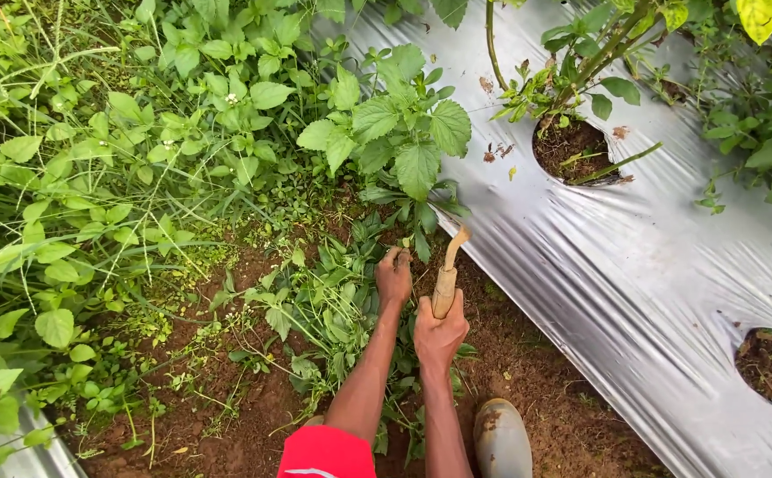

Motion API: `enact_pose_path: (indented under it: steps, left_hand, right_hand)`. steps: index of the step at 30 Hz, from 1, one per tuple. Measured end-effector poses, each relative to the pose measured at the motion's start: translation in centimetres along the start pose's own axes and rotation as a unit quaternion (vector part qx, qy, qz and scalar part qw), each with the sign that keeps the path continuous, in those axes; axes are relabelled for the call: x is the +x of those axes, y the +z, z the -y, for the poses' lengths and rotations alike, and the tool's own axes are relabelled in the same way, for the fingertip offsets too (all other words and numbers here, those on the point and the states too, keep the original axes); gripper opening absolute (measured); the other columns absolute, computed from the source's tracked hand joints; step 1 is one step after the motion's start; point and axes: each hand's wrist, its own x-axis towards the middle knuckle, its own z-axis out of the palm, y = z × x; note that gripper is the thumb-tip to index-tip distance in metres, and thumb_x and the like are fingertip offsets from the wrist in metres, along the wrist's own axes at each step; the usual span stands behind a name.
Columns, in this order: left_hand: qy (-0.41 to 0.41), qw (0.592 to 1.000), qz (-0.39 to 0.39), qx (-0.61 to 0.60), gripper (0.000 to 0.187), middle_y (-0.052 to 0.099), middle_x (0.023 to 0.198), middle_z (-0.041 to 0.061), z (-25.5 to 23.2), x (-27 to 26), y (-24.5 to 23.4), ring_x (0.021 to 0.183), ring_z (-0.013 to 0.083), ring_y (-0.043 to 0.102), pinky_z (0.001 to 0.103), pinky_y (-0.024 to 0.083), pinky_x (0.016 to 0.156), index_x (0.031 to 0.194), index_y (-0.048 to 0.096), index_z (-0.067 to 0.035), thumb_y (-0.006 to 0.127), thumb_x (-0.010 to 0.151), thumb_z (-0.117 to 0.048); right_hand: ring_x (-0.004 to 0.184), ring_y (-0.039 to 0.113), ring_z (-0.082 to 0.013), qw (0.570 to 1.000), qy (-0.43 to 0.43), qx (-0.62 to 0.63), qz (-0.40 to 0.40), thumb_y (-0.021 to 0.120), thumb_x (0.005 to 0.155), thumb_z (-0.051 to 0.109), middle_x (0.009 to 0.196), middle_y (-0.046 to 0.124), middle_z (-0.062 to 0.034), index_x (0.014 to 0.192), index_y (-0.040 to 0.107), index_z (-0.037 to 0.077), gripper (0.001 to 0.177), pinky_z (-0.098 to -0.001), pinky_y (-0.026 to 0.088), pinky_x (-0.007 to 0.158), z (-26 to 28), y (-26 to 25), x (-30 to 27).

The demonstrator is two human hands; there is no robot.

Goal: The person uses a hand hoe to loosen soil and uproot weeds growing between rows of plants in a garden. They gather the removed weeds by hand and carry them to a nearby area to discard them, repeating the process along the row.

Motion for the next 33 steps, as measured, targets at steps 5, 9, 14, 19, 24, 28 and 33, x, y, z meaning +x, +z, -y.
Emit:
enact_pose_path:
  steps: [5, 9, 14, 19, 24, 28, 33]
  left_hand:
    - [-0.025, 0.999, -0.012, 0.029, 0.039, 0.067, 0.124, 0.026, -2.5, -1.5, -0.1, 0.123, 0.0469, 0.062, 0.064, 0.049, 0.103, 0.126, 0.068, -0.001, 0.05, 0.101, -0.026]
    - [-0.022, 0.999, -0.013, 0.033, 0.043, 0.066, 0.13, 0.029, -3.1, -1.7, -0.5, 0.126, 0.0494, 0.059, 0.066, 0.046, 0.108, 0.13, 0.068, 0.0, 0.051, 0.101, -0.026]
    - [-0.003, 0.999, -0.028, 0.024, 0.027, 0.072, 0.097, 0.019, -0.6, -0.3, 0.1, 0.1, 0.0438, 0.068, 0.059, 0.05, 0.09, 0.089, 0.072, -0.011, 0.052, 0.095, -0.028]
    - [-0.003, 0.999, -0.038, 0.031, 0.024, 0.071, 0.094, 0.019, -0.6, -0.3, 0.3, 0.097, 0.0414, 0.068, 0.058, 0.05, 0.087, 0.09, 0.071, -0.012, 0.053, 0.094, -0.028]
    - [-0.009, 0.998, -0.045, 0.044, 0.028, 0.073, 0.102, 0.024, -3.8, -2.6, -0.2, 0.106, 0.0484, 0.067, 0.059, 0.052, 0.094, 0.103, 0.072, -0.005, 0.049, 0.097, -0.02]
    - [0.001, 0.999, -0.047, 0.013, 0.027, 0.073, 0.097, 0.02, -2.6, -1.6, -0.1, 0.101, 0.0442, 0.068, 0.058, 0.052, 0.091, 0.093, 0.073, -0.009, 0.053, 0.099, -0.026]
    - [-0.029, 0.996, -0.066, 0.055, 0.027, 0.074, 0.106, 0.02, -2.5, -0.8, 0.1, 0.106, 0.0447, 0.069, 0.058, 0.052, 0.094, 0.102, 0.075, -0.009, 0.057, 0.096, -0.028]
  right_hand:
    - [0.072, 0.071, -0.0381, 0.998, 0.027, -0.051, 0.011, 0.074, 0.081, 0.019, 0.077, 0.071, -0.0245, 0.11, 0.064, 0.003, 0.034, -0.0502, 0.051, 0.063, 1.4, 0.2, -0.1]
    - [0.08, 0.073, -0.0444, 0.998, 0.05, -0.034, 0.012, 0.076, 0.079, 0.023, 0.087, 0.072, -0.03, 0.121, 0.066, 0.0, 0.049, -0.0545, 0.051, 0.067, 0.6, 0.3, -0.2]
    - [0.046, 0.055, -0.0179, 0.994, -0.046, 0.095, -0.029, 0.07, 0.078, 0.002, 0.057, 0.064, -0.0164, 0.086, 0.064, 0.006, 0.011, -0.0341, 0.043, 0.044, 1.2, -0.6, 1.3]
    - [0.056, 0.063, -0.0245, 0.998, -0.012, 0.055, 0.039, 0.072, 0.083, 0.002, 0.071, 0.07, -0.0242, 0.101, 0.067, -0.001, 0.019, -0.0415, 0.049, 0.051, 1.0, -0.6, 0.5]
    - [0.104, 0.069, -0.0514, 0.985, 0.081, -0.118, 0.101, 0.077, 0.082, 0.027, 0.11, 0.07, -0.0354, 0.138, 0.061, 0.0, 0.065, -0.0622, 0.055, 0.086, 3.9, -1.5, 0.0]
    - [0.106, 0.067, -0.054, 0.992, 0.075, -0.07, 0.073, 0.077, 0.082, 0.023, 0.113, 0.068, -0.0382, 0.139, 0.058, -0.007, 0.067, -0.0637, 0.052, 0.086, 5.4, -1.7, 0.2]
    - [0.108, 0.068, -0.0517, 0.982, 0.059, -0.139, 0.115, 0.076, 0.086, 0.023, 0.119, 0.067, -0.0355, 0.142, 0.056, -0.004, 0.066, -0.0637, 0.053, 0.088, 6.9, -2.7, 0.4]
